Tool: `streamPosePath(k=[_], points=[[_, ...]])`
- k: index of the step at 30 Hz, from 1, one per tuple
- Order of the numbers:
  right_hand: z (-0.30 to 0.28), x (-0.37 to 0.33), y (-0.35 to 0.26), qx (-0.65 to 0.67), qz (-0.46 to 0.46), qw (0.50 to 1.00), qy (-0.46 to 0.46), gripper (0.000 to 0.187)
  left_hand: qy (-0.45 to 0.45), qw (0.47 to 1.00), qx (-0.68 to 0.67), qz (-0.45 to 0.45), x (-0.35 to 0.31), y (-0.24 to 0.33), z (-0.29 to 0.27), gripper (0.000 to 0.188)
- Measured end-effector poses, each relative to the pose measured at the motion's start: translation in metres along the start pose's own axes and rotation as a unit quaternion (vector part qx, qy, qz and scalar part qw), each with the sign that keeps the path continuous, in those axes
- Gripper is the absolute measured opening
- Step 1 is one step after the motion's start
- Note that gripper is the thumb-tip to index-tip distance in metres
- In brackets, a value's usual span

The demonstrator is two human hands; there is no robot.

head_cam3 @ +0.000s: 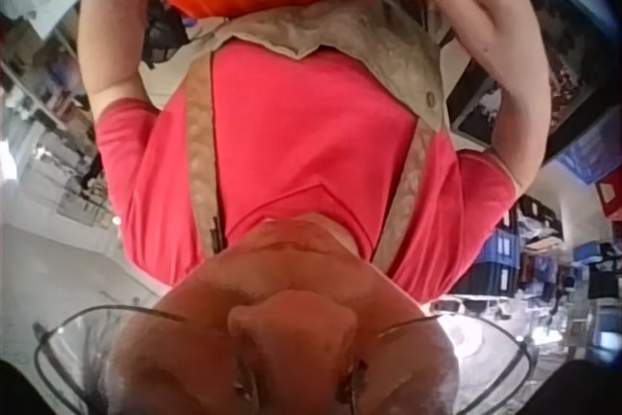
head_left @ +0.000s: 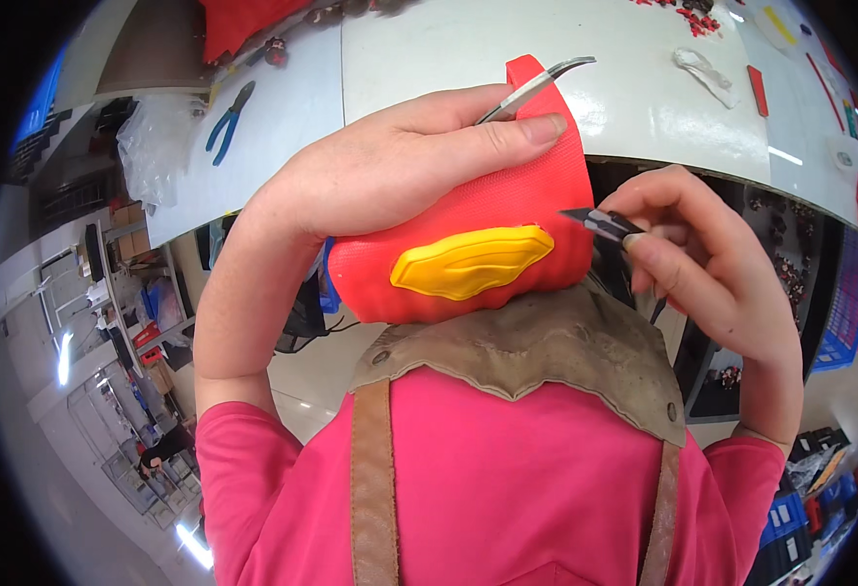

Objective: Applying adhesive and attaching yellow insignia to red fabric toy capes at a factory workbench.

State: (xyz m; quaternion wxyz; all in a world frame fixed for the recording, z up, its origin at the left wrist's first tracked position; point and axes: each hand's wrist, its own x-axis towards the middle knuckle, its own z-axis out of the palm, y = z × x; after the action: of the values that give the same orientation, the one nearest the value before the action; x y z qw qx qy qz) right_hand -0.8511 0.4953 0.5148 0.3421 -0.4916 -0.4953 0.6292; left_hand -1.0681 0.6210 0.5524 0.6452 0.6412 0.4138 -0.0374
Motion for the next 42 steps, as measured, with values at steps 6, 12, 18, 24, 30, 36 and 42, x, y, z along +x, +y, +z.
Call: streamPosePath(k=[6, 12, 18, 24, 30, 36, 42], points=[[0.011, 0.003, 0.008, -0.084, -0.069, 0.994, 0.01, 0.022, 0.017, 1.0, 0.009, 0.009, 0.001, -0.002, -0.001, 0.058], [0.014, 0.006, 0.012, -0.089, -0.088, 0.992, 0.017, 0.021, 0.03, 0.999, 0.013, 0.019, 0.0, -0.004, -0.002, 0.058], [0.017, 0.007, 0.01, -0.063, -0.066, 0.996, 0.015, 0.02, 0.03, 0.999, 0.014, 0.017, 0.001, -0.005, -0.002, 0.058], [0.01, 0.008, 0.005, 0.054, 0.035, 0.997, -0.042, 0.02, 0.01, 1.0, 0.011, 0.012, 0.0, -0.002, -0.002, 0.057], [0.001, 0.013, -0.006, 0.123, 0.149, 0.977, -0.09, 0.02, 0.005, 1.0, -0.003, 0.02, -0.001, 0.0, 0.001, 0.057], [-0.001, 0.015, 0.002, 0.208, 0.177, 0.956, -0.109, 0.021, 0.008, 1.0, 0.004, 0.01, 0.001, -0.003, -0.001, 0.056], [0.004, 0.014, 0.012, 0.273, 0.167, 0.942, -0.1, 0.023, 0.022, 1.0, -0.004, 0.01, 0.004, -0.006, 0.0, 0.059]])
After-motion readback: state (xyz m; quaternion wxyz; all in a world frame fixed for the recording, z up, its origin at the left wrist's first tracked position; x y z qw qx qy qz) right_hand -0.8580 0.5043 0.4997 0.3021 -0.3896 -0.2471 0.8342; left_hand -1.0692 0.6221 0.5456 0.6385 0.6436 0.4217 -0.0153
